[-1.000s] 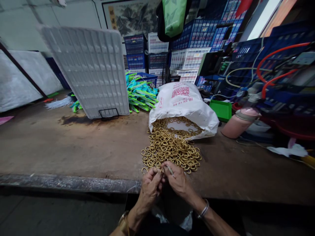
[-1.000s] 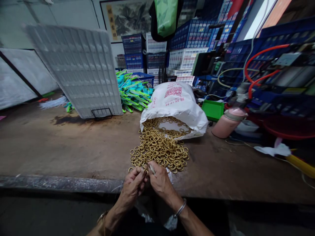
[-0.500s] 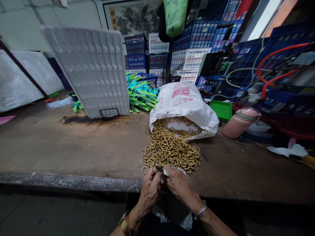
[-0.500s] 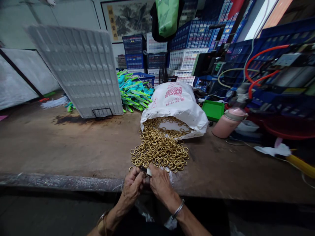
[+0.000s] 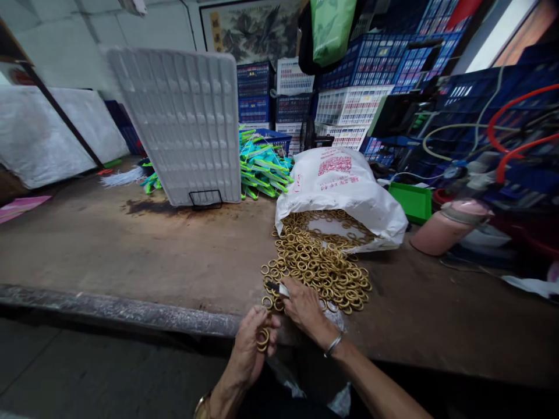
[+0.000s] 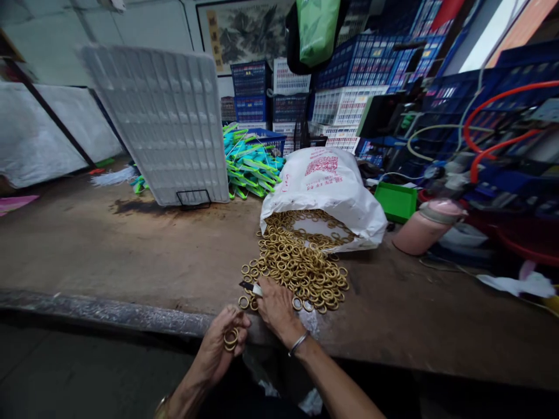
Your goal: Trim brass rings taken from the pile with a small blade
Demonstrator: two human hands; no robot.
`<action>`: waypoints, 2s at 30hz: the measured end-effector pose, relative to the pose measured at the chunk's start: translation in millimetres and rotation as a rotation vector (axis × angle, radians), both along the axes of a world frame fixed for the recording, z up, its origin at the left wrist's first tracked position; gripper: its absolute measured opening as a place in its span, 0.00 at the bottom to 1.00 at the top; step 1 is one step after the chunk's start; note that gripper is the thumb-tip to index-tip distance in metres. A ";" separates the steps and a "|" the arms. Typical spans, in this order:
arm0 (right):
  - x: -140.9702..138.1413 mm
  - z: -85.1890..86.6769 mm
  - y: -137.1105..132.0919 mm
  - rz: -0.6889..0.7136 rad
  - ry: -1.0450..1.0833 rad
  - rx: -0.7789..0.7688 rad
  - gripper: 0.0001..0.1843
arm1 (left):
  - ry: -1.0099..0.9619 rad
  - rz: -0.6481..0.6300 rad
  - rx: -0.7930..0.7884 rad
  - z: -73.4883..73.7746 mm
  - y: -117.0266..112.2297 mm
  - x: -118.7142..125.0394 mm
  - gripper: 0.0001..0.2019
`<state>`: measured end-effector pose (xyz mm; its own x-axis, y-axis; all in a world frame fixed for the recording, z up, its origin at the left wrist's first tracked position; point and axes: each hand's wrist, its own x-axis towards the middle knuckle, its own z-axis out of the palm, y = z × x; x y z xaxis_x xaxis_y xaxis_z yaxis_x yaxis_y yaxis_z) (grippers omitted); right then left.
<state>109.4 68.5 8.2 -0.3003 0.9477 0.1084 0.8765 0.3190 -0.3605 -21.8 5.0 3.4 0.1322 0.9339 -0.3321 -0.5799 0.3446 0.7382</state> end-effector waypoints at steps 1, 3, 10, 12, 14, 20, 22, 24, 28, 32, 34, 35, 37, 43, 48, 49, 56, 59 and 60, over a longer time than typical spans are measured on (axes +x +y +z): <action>-4.0 0.5 1.2 -0.001 -0.018 -0.009 0.13 | -0.021 0.006 0.000 0.1 0.5 -2.7 0.13; -10.5 2.0 2.7 -0.014 -0.054 -0.028 0.14 | -0.075 0.004 -0.019 0.1 1.5 -7.4 0.14; -13.7 -1.1 3.8 -0.060 -0.105 -0.035 0.12 | -0.239 0.019 -0.141 -7.1 7.5 -14.4 0.10; -11.2 -5.1 3.7 -0.058 -0.106 -0.023 0.13 | -0.234 0.034 -0.166 -9.5 10.4 -14.4 0.11; -8.7 -8.6 4.0 -0.050 -0.100 -0.011 0.13 | -0.208 0.033 -0.167 -10.7 13.3 -13.7 0.11; 1.0 -6.1 8.9 -0.066 0.086 -0.016 0.13 | 0.031 0.043 0.010 -3.9 18.8 -6.3 0.13; 6.0 -1.6 9.0 -0.052 0.274 -0.135 0.07 | 0.209 0.065 0.068 -1.2 20.2 -2.9 0.14; 11.1 2.9 6.0 -0.038 0.484 -0.307 0.05 | 0.377 0.066 0.152 -0.8 21.2 0.1 0.15; 16.1 10.0 -8.6 -0.084 0.840 -0.622 0.04 | 0.576 0.035 0.466 -7.7 19.1 4.9 0.12; 13.6 15.7 -22.6 -0.113 1.014 -0.906 0.05 | 0.651 -0.016 0.634 -15.1 13.3 10.4 0.11; 12.4 17.0 -25.8 -0.103 1.049 -0.979 0.06 | 0.683 0.005 0.646 -15.4 11.2 12.3 0.10; 12.5 16.9 -26.5 -0.104 1.057 -0.987 0.06 | 0.703 0.013 0.643 -14.7 10.5 12.8 0.09; 14.1 15.2 -27.0 -0.126 1.029 -0.930 0.07 | 0.745 0.029 0.621 -12.6 9.9 12.8 0.07; 22.7 10.3 -29.7 -0.108 0.863 -0.513 0.14 | 0.835 0.064 0.570 -3.9 10.2 14.9 0.04; 22.4 13.9 -30.2 -0.106 0.763 -0.398 0.12 | 0.669 -0.028 0.382 6.7 10.9 22.5 0.07; 22.3 13.8 -29.7 -0.117 0.757 -0.399 0.12 | 0.600 -0.069 0.311 7.0 11.0 23.0 0.09; 25.4 7.8 -28.3 -0.098 0.789 -0.403 0.12 | 0.167 -0.270 0.104 4.6 8.0 19.2 0.15; 26.1 8.0 -28.7 -0.069 0.821 -0.411 0.13 | 0.086 -0.273 0.062 10.1 6.5 20.6 0.15; 26.3 8.1 -28.8 -0.062 0.832 -0.413 0.13 | 0.073 -0.269 0.053 11.8 6.2 21.4 0.15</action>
<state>135.7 39.7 16.3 -0.2251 0.9708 -0.0834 0.2963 -0.0134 -0.9550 -0.3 11.2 15.2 0.3547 0.8849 -0.3018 -0.4176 0.4388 0.7957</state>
